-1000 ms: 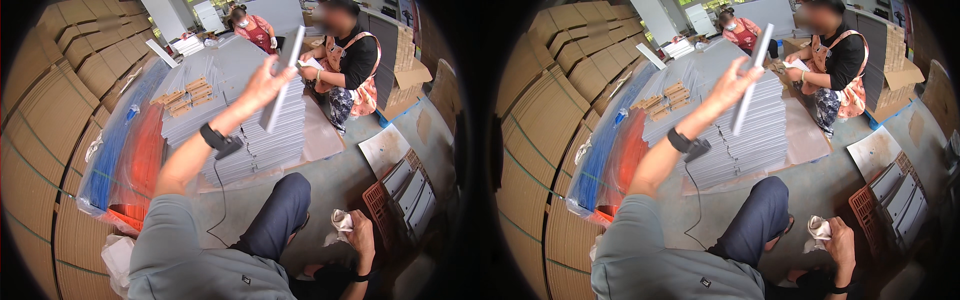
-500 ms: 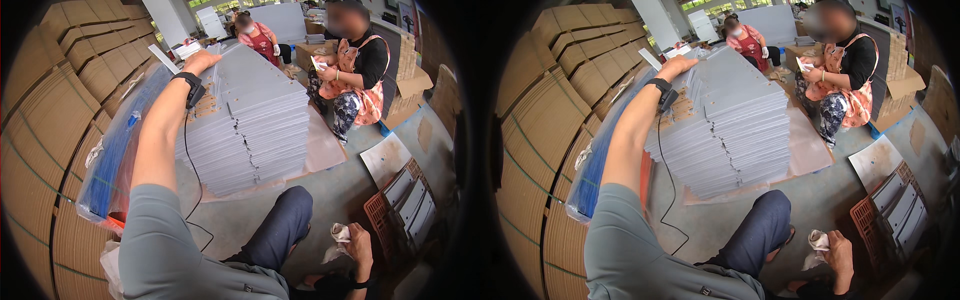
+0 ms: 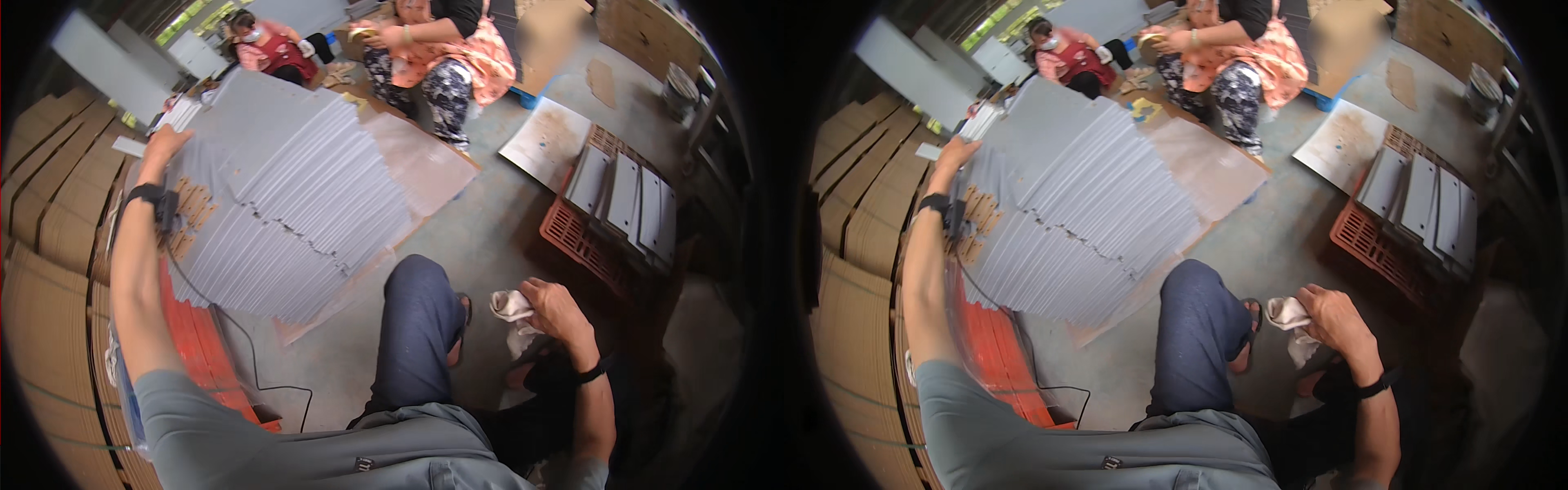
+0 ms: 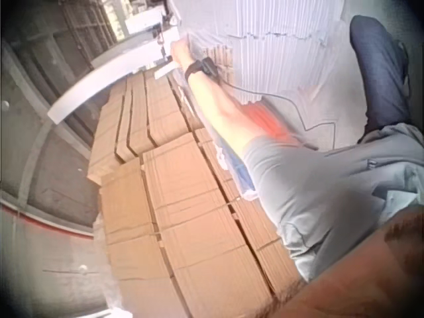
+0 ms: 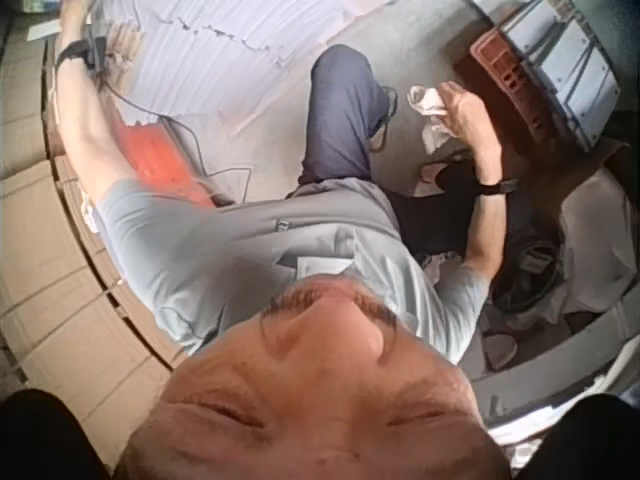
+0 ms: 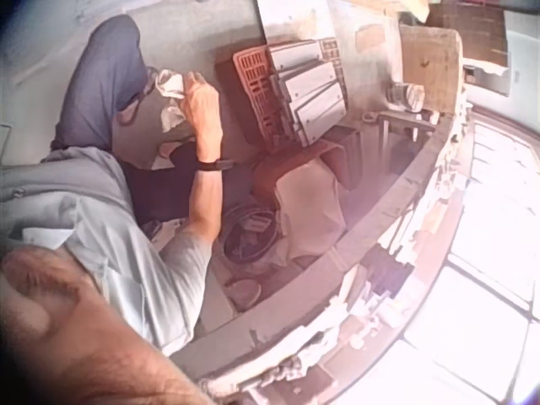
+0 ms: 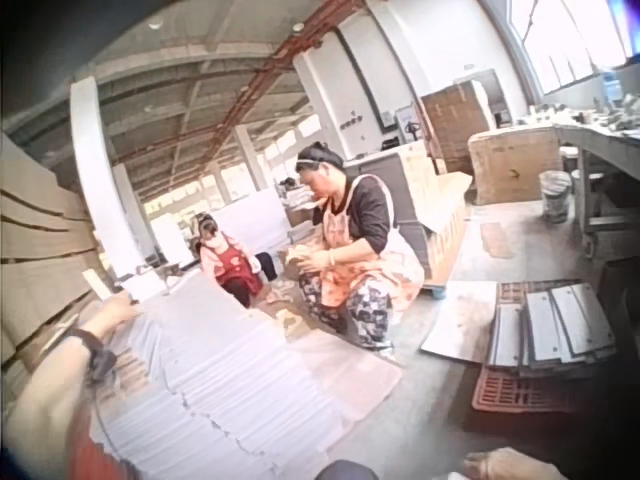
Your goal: Wiping, sanding, and inspecting flat furniture panels for quality control.
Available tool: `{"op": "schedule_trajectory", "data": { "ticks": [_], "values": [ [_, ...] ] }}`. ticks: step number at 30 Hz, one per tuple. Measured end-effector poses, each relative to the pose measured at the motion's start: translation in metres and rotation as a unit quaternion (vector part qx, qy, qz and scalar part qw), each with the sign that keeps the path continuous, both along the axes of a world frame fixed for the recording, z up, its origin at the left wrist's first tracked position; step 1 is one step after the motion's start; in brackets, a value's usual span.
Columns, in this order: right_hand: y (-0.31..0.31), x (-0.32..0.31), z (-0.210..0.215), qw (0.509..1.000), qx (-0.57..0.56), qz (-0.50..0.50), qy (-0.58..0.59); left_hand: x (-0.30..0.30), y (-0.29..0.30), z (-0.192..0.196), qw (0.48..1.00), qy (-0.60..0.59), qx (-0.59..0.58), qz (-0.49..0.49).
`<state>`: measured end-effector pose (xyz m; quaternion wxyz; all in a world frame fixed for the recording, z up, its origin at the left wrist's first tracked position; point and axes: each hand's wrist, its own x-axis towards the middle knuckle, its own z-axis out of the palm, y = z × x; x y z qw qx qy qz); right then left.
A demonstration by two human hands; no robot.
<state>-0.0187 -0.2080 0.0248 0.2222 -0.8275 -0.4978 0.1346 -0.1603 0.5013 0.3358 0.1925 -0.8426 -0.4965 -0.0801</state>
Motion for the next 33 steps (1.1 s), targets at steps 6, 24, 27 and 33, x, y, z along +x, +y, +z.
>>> {"op": "schedule_trajectory", "data": {
  "ticks": [6, 24, 27, 33],
  "values": [
    [-0.003, 0.005, 0.005, 1.0, 0.007, 0.003, 0.022, 0.046, -0.267, -0.057, 0.874, -0.12, 0.002, -0.471],
    [-0.086, 0.032, 0.025, 0.979, 0.014, -0.194, 0.065, 0.406, -0.602, -0.494, 0.734, -0.135, -0.541, -0.388],
    [-0.106, 0.05, 0.039, 0.973, -0.025, -0.177, 0.149, 0.43, -0.63, -0.502, 0.722, -0.102, -0.555, -0.4],
    [-0.111, 0.091, 0.003, 0.965, -0.044, -0.197, 0.169, 0.456, -0.612, -0.538, 0.717, -0.125, -0.527, -0.439]
  ]
}}
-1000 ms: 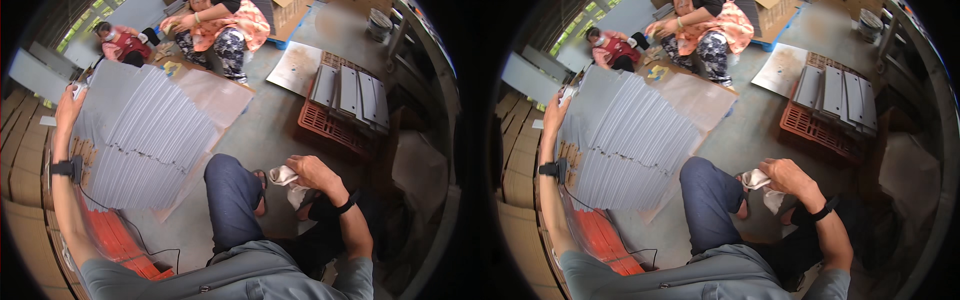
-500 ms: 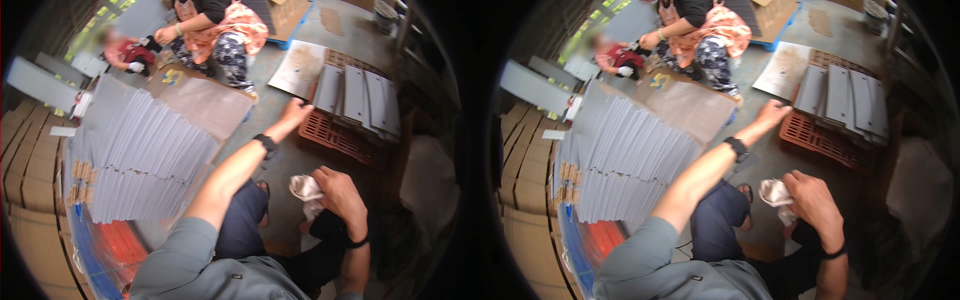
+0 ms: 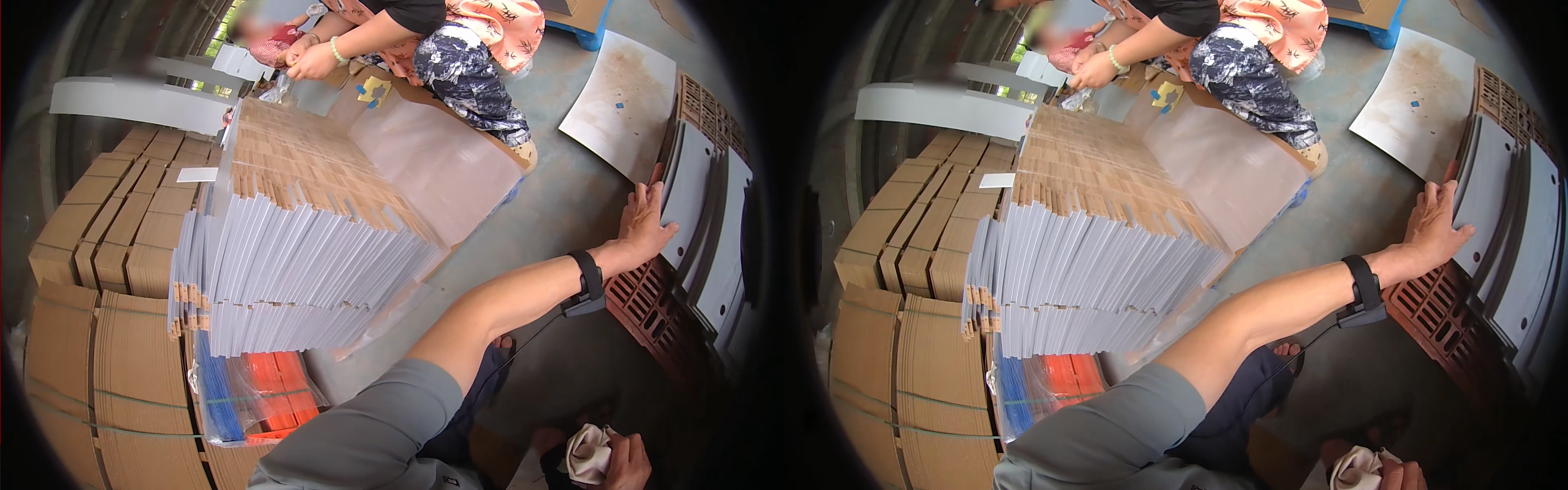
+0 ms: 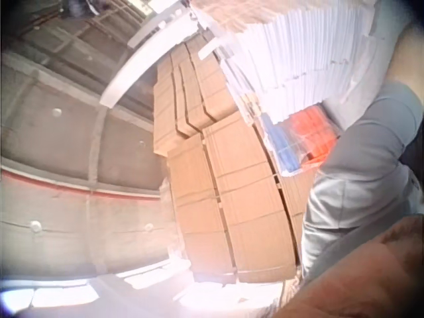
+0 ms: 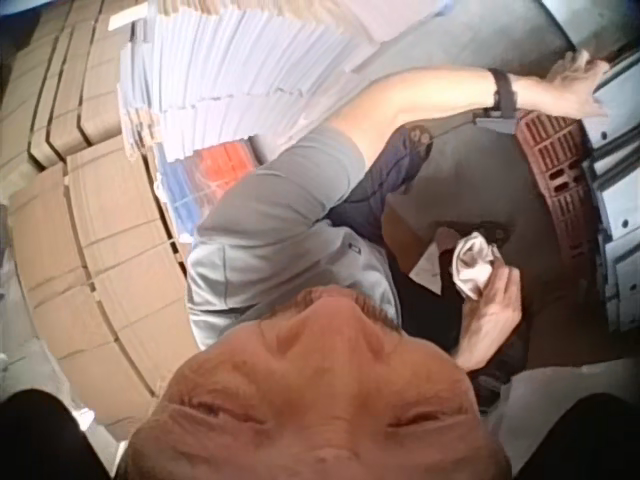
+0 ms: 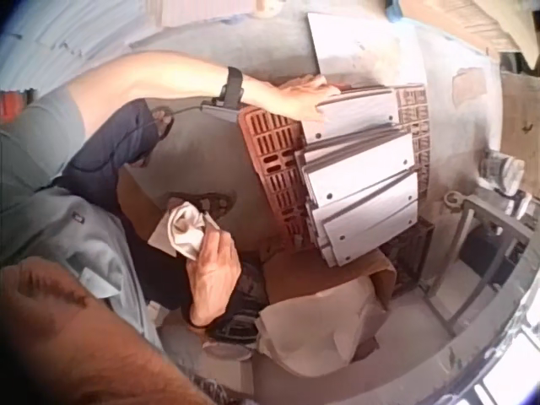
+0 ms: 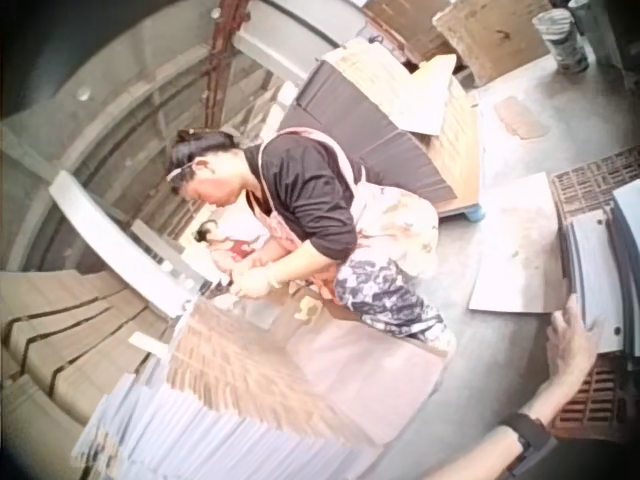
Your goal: Wiping, sanding, and inspecting flat furniture panels for quality control.
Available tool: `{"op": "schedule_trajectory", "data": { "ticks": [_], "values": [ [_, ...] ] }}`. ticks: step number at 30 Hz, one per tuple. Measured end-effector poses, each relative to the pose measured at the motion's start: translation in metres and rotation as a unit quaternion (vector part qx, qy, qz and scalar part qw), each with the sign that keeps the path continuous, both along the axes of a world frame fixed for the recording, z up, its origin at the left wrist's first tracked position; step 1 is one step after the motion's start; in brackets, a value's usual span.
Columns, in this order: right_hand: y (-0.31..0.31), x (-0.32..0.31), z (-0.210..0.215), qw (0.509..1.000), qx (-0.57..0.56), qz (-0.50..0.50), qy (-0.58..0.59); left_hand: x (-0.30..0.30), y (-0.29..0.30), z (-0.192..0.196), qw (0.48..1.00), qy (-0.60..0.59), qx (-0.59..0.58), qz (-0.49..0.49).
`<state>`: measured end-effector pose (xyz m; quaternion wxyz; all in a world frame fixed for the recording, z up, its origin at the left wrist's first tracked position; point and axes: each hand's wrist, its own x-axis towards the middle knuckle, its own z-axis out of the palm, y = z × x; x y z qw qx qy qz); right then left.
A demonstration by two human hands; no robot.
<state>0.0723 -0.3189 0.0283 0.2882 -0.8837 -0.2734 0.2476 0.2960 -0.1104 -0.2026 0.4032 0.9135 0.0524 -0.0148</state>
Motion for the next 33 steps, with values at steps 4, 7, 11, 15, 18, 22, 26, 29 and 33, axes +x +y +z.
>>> {"op": "schedule_trajectory", "data": {
  "ticks": [4, 7, 11, 15, 18, 22, 26, 29, 33],
  "values": [
    [0.001, 0.018, -0.014, 1.0, -0.018, -0.013, 0.019, 0.005, 0.008, -0.001, 1.0, 0.0, -0.007, -0.019],
    [0.007, 0.028, -0.015, 0.999, -0.025, -0.014, 0.027, 0.005, 0.013, 0.0, 0.998, 0.002, -0.05, -0.034],
    [0.012, 0.035, -0.018, 0.999, -0.03, -0.012, 0.037, 0.006, 0.021, 0.001, 0.997, -0.006, -0.065, -0.051],
    [0.012, 0.037, -0.022, 0.998, -0.048, -0.015, 0.038, 0.015, 0.024, -0.008, 0.994, 0.003, -0.103, -0.04],
    [0.014, 0.035, -0.021, 0.998, -0.044, -0.016, 0.041, 0.025, 0.031, -0.019, 0.991, -0.032, -0.131, -0.019],
    [0.015, 0.032, -0.015, 0.998, -0.05, -0.015, 0.03, 0.033, 0.038, -0.01, 0.957, 0.023, -0.288, 0.032],
    [0.012, 0.025, -0.008, 0.998, -0.041, -0.054, 0.012, 0.022, 0.065, 0.021, 0.923, 0.027, -0.383, 0.044],
    [0.008, 0.012, -0.011, 0.992, 0.016, -0.111, -0.062, -0.012, 0.08, 0.069, 0.908, 0.015, -0.416, 0.035],
    [-0.003, -0.005, -0.019, 0.945, 0.246, -0.205, -0.06, -0.085, 0.077, 0.141, 0.907, 0.001, -0.421, -0.01]
  ]
}}
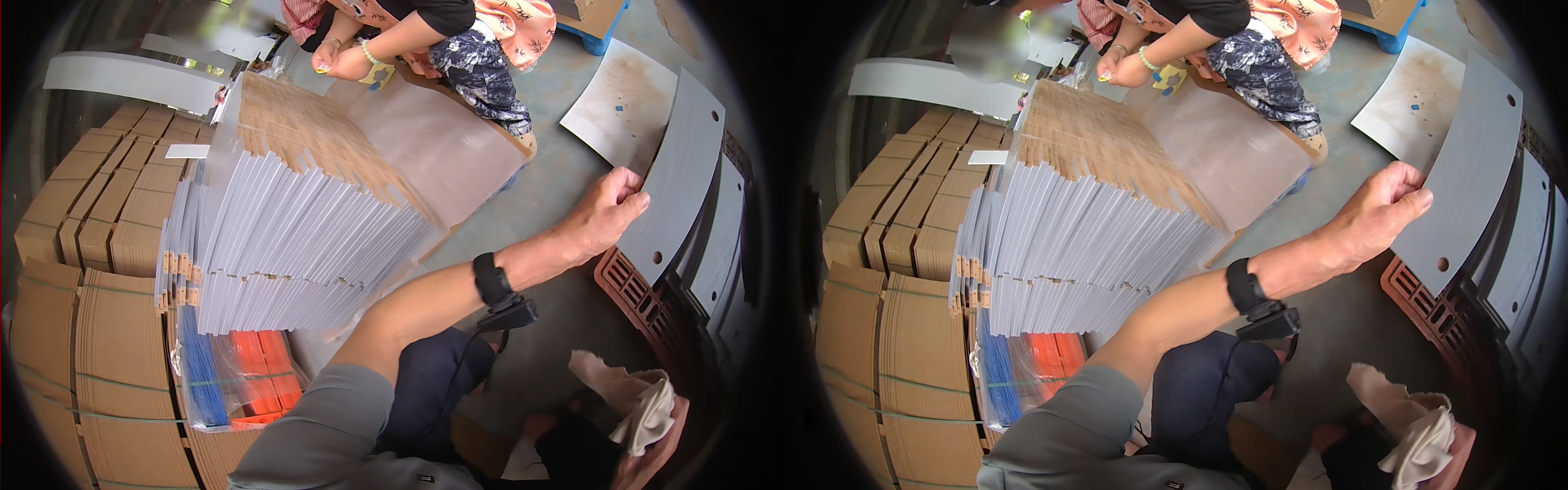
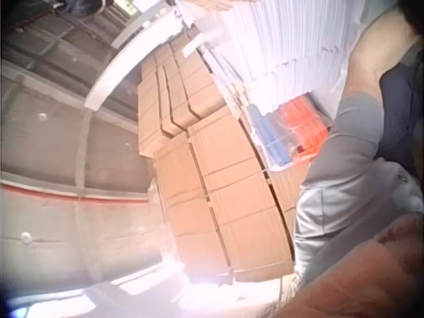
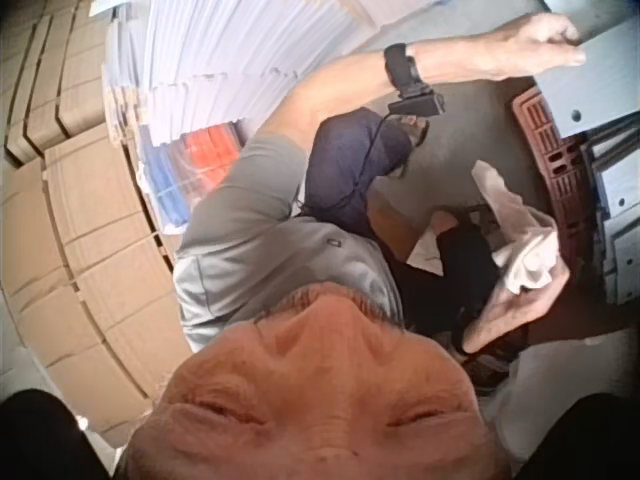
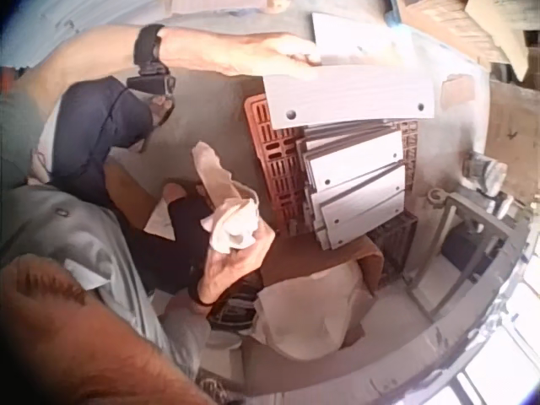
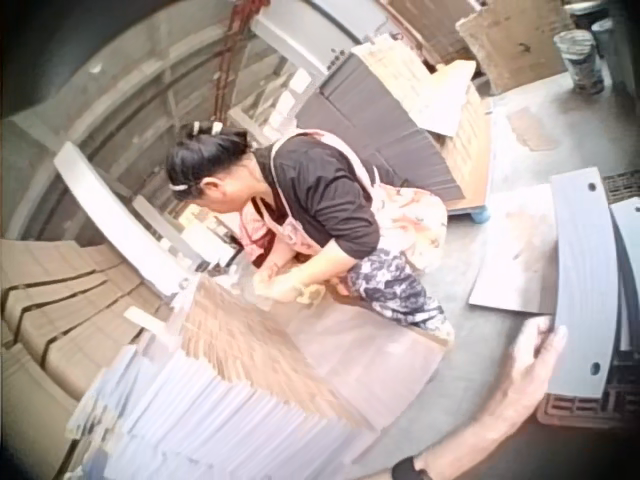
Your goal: Wiping, sanding, and inspecting flat furniture panels for quality control.
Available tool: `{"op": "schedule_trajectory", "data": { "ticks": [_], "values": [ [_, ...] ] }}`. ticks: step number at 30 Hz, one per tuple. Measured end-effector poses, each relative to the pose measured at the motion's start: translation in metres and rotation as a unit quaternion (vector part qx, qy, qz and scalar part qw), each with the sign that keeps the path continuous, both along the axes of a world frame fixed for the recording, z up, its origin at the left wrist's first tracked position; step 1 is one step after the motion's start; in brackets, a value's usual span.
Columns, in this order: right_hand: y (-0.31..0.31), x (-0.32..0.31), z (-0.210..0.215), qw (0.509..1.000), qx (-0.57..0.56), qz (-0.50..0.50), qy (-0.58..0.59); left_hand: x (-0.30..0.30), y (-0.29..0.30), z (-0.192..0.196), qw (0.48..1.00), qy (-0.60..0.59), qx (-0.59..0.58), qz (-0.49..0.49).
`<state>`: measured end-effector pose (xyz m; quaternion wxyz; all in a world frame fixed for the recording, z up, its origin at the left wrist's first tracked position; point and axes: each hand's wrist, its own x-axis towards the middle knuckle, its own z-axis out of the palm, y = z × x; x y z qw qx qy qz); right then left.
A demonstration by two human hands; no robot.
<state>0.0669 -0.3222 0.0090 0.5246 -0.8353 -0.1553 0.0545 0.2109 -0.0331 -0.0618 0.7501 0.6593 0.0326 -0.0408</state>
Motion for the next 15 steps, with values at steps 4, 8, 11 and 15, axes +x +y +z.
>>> {"op": "schedule_trajectory", "data": {
  "ticks": [4, 8, 11, 15],
  "values": [
    [-0.003, -0.032, -0.006, 0.971, 0.131, -0.187, 0.072, -0.099, -0.024, 0.055, 0.998, 0.001, -0.022, -0.056],
    [0.016, -0.049, 0.017, 0.957, 0.216, -0.152, 0.121, -0.182, -0.052, 0.082, 0.998, -0.008, -0.023, -0.066],
    [0.043, -0.054, 0.018, 0.96, 0.239, -0.118, 0.087, -0.219, -0.048, 0.074, 0.999, -0.02, -0.023, -0.01],
    [0.046, -0.069, 0.021, 0.96, 0.254, -0.075, 0.096, -0.24, -0.037, 0.076, 0.994, -0.022, -0.103, -0.043]
  ]
}}
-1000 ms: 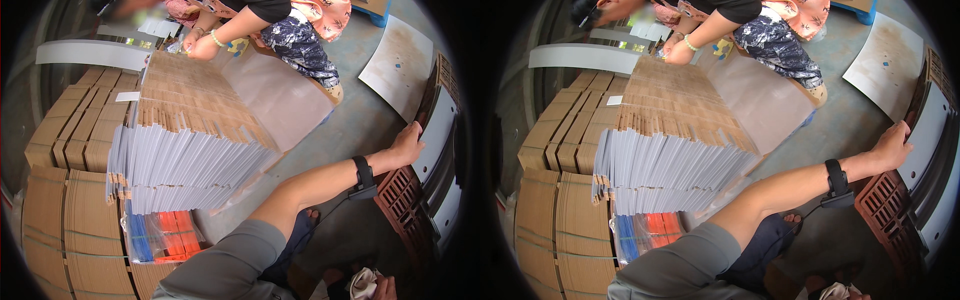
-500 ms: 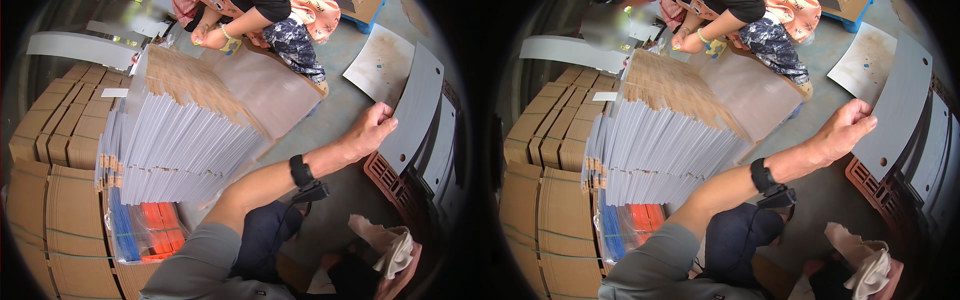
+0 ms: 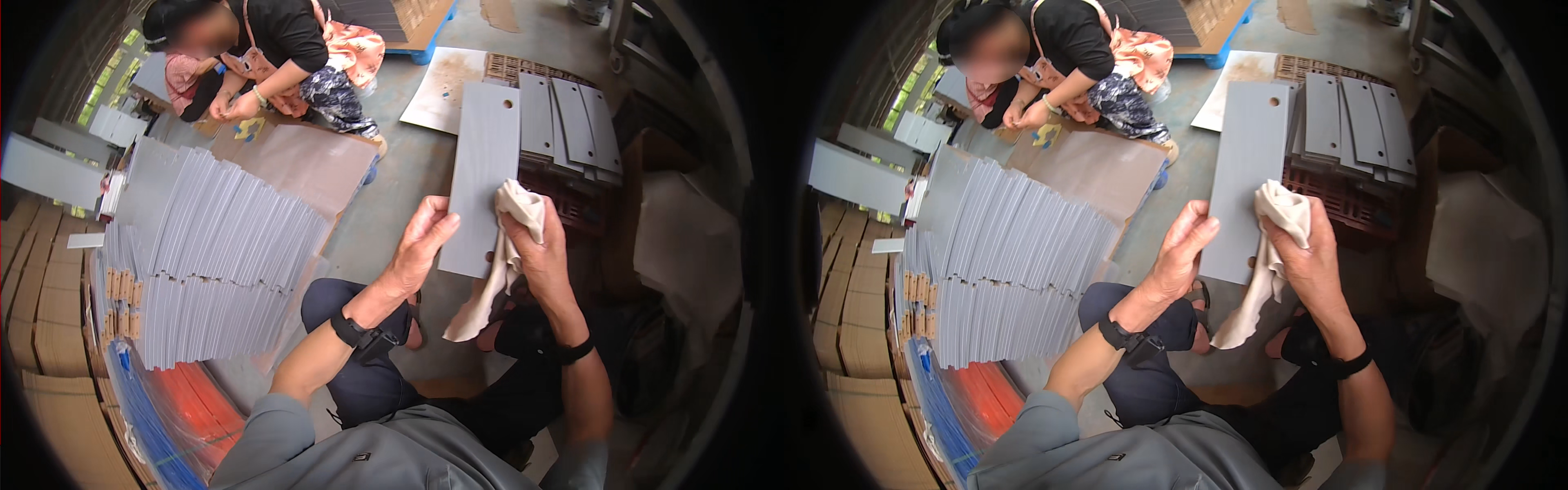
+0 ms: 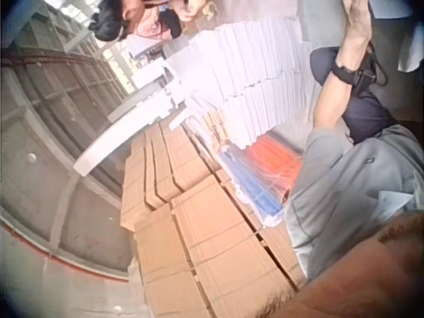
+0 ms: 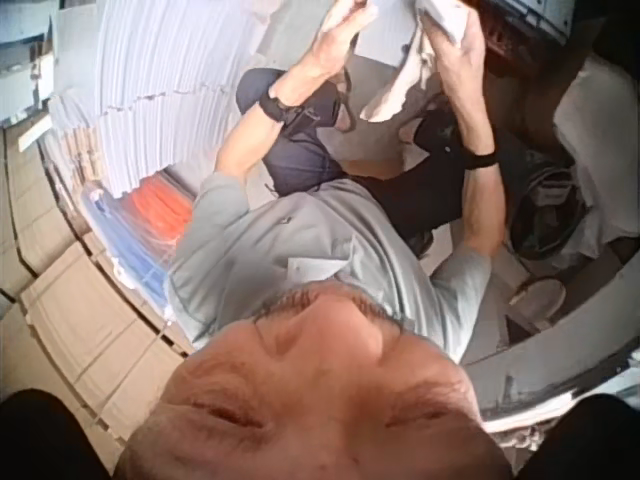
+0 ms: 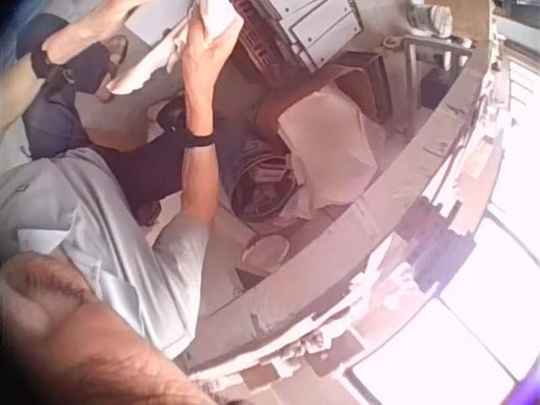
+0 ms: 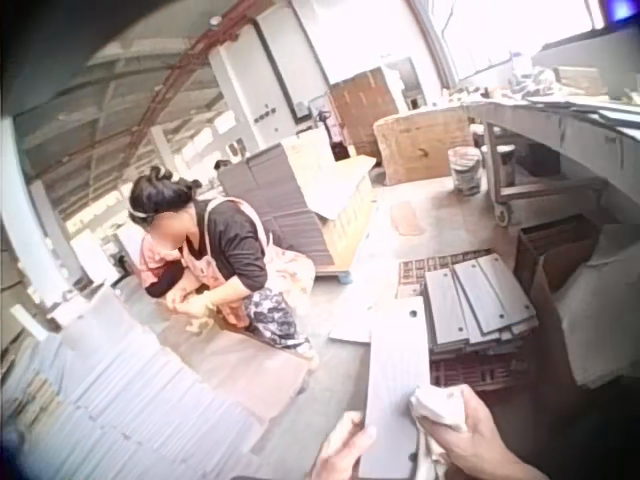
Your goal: Wiping, sanding, and inspecting flat furniture panels for quality control.
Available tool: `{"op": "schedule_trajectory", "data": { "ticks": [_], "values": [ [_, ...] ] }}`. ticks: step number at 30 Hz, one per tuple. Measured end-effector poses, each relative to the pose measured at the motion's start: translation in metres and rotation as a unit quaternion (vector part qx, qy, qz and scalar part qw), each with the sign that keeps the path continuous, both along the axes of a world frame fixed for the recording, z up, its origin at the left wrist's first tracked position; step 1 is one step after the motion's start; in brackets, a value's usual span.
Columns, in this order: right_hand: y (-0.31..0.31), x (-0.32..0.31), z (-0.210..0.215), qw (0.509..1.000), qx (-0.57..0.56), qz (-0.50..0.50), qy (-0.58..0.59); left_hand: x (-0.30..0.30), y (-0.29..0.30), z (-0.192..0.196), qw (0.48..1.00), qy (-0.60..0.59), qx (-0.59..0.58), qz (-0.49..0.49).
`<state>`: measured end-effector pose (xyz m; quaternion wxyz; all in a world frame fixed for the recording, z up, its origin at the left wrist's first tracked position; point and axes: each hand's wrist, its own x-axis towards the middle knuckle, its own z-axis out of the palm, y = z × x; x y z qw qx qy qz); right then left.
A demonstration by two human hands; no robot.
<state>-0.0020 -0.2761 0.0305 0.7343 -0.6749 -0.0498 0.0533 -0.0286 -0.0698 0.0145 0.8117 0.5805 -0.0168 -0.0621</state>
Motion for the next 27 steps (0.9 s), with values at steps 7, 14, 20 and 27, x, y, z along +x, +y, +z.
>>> {"op": "schedule_trajectory", "data": {
  "ticks": [7, 14, 20, 27],
  "values": [
    [0.019, -0.035, 0.01, 0.993, -0.073, 0.088, -0.027, 0.004, 0.008, 0.018, 0.965, 0.062, -0.236, -0.097],
    [0.023, -0.026, 0.054, 0.989, 0.058, 0.004, -0.138, 0.013, 0.033, -0.009, 0.949, 0.047, -0.271, -0.153],
    [0.053, -0.009, 0.025, 0.793, -0.429, 0.014, -0.433, -0.012, 0.007, -0.016, 0.995, -0.005, -0.011, -0.099],
    [-0.024, 0.091, 0.029, 0.912, -0.177, -0.282, -0.237, -0.03, 0.003, 0.012, 0.951, 0.13, -0.136, -0.243]
  ]
}}
